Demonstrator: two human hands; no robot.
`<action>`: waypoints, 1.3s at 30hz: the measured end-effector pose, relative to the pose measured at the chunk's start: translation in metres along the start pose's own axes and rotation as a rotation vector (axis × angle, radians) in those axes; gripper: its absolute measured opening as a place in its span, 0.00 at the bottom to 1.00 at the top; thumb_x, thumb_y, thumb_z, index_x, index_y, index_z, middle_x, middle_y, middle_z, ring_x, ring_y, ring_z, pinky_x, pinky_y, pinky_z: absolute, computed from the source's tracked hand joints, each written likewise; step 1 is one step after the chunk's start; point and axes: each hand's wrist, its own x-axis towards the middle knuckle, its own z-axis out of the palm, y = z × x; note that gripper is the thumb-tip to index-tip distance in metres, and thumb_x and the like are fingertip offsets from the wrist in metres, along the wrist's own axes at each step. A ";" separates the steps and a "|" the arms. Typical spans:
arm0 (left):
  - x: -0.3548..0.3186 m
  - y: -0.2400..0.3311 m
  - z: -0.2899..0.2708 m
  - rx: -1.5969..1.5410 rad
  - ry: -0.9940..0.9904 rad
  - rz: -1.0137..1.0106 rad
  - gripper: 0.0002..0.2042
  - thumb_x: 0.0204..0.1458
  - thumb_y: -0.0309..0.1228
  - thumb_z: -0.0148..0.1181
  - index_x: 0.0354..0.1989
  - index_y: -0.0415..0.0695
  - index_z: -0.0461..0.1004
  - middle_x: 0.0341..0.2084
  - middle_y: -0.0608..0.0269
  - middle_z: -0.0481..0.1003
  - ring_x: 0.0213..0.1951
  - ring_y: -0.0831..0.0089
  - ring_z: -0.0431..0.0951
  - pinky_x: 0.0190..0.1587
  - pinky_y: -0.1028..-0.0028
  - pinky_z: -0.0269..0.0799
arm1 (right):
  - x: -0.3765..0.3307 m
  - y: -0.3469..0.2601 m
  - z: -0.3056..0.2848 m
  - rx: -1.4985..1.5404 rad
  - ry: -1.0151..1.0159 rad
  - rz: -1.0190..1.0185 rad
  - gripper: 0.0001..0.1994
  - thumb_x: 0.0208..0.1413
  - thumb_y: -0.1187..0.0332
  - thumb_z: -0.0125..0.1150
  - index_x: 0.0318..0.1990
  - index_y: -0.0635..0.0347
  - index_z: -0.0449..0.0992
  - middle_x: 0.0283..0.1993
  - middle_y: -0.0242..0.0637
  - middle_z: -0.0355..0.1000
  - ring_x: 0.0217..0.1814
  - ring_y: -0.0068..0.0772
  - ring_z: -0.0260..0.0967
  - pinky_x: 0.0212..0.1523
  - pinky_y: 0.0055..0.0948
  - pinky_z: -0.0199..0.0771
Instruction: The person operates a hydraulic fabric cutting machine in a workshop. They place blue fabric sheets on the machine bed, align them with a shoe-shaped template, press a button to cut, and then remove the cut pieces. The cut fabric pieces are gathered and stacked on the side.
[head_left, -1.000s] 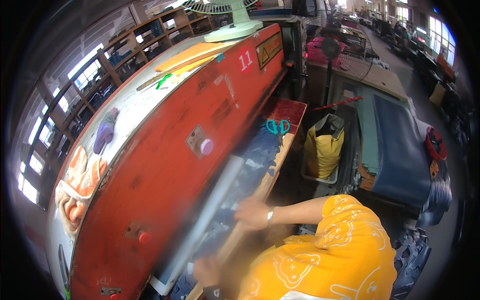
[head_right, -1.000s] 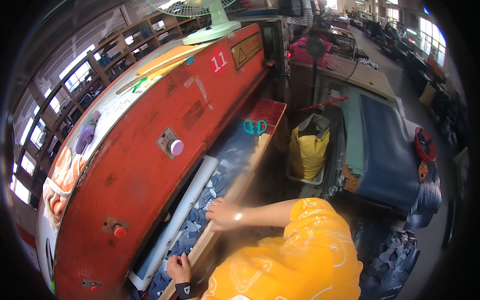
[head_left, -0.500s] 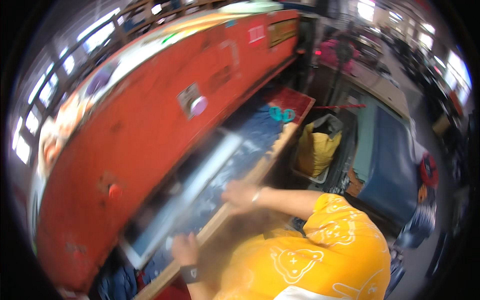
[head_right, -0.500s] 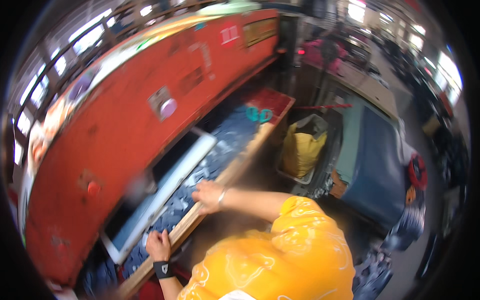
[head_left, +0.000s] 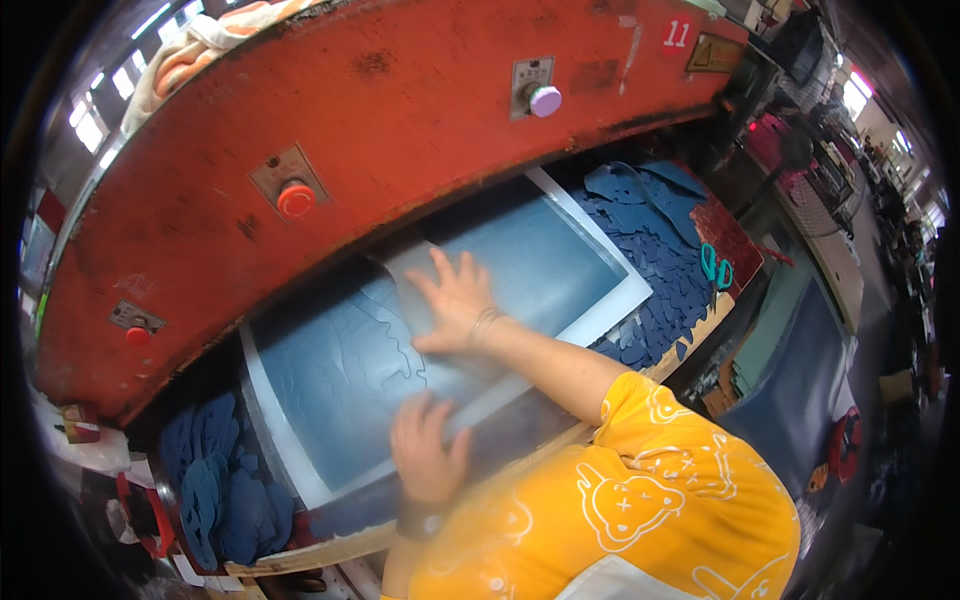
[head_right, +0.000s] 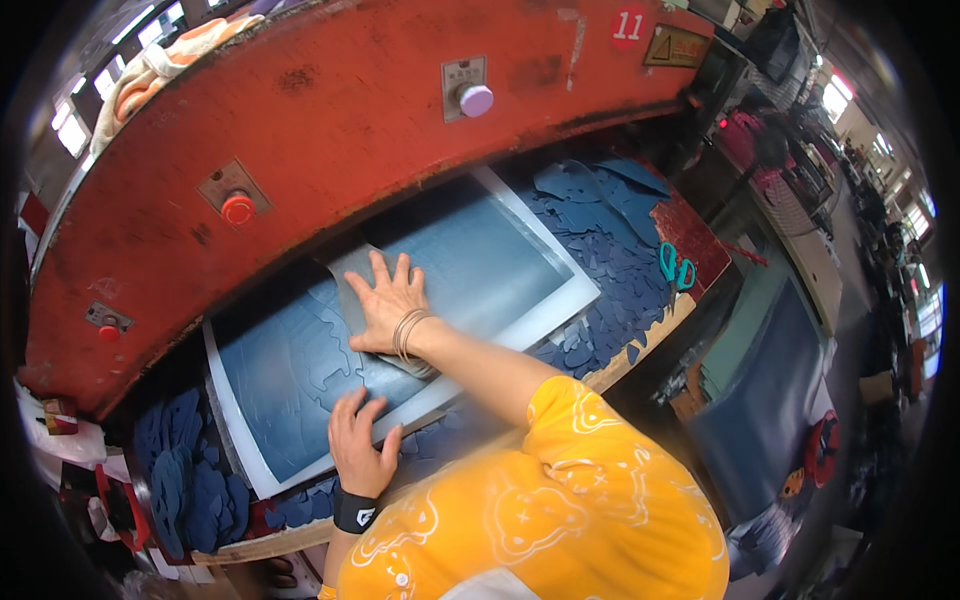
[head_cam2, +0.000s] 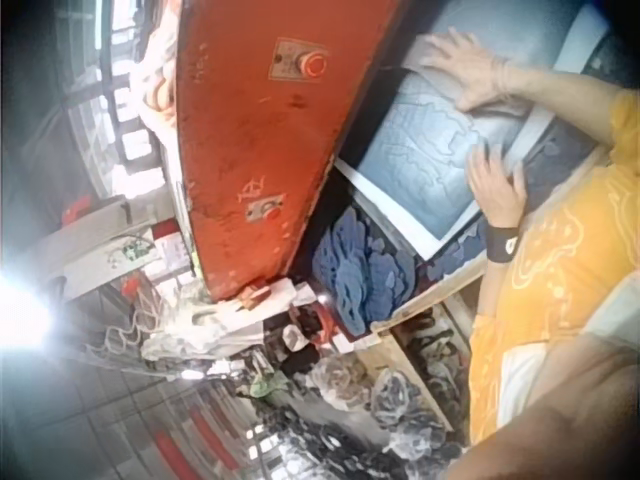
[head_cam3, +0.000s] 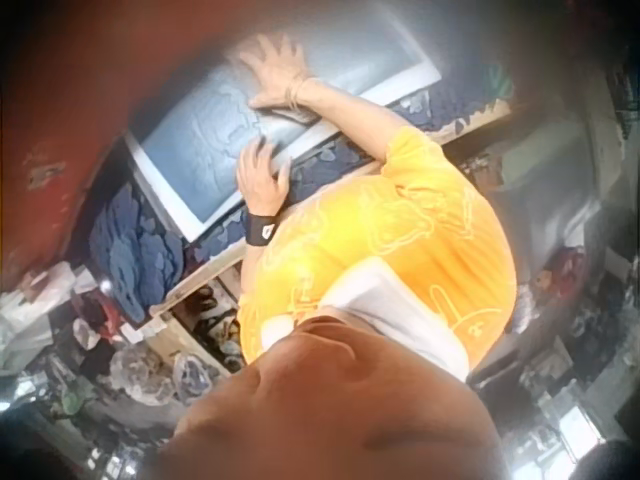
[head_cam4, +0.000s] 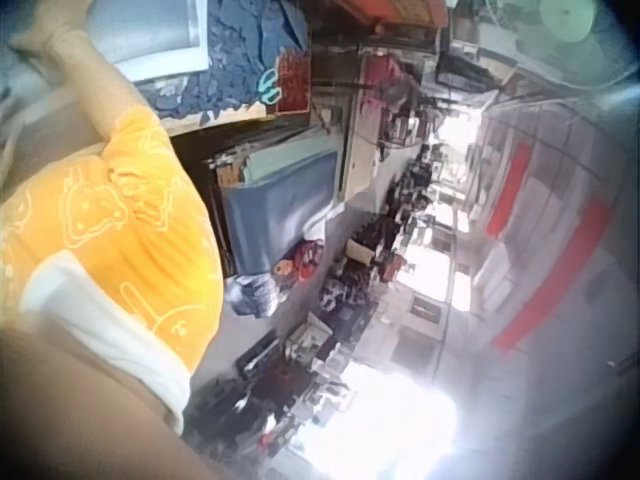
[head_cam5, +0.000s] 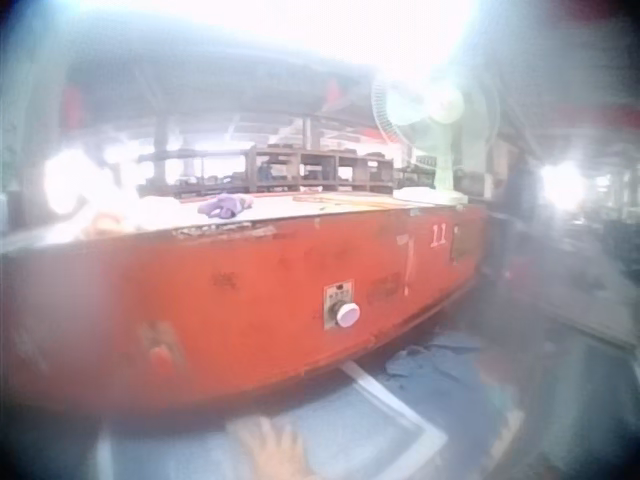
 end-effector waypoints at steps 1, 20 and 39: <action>0.009 -0.006 -0.001 0.101 -0.067 -0.058 0.17 0.43 0.30 0.64 0.43 0.44 0.74 0.49 0.49 0.71 0.52 0.49 0.68 0.54 0.58 0.62 | 0.007 0.003 -0.001 0.054 0.007 -0.025 0.46 0.31 0.45 0.68 0.65 0.43 0.61 0.69 0.50 0.48 0.65 0.67 0.47 0.60 0.54 0.53; 0.007 -0.012 0.003 -0.011 -0.090 -0.085 0.16 0.44 0.29 0.63 0.44 0.43 0.76 0.52 0.51 0.71 0.56 0.50 0.67 0.56 0.58 0.61 | -0.003 0.117 -0.042 -0.027 0.092 -0.005 0.39 0.34 0.48 0.67 0.60 0.42 0.68 0.68 0.46 0.52 0.69 0.60 0.44 0.65 0.51 0.49; -0.095 0.037 0.052 -0.065 0.155 -0.060 0.14 0.45 0.31 0.66 0.16 0.41 0.68 0.15 0.58 0.69 0.19 0.59 0.71 0.22 0.65 0.63 | -0.070 0.151 -0.093 0.517 1.341 -0.140 0.38 0.57 0.51 0.54 0.67 0.65 0.49 0.69 0.59 0.46 0.72 0.58 0.40 0.69 0.49 0.37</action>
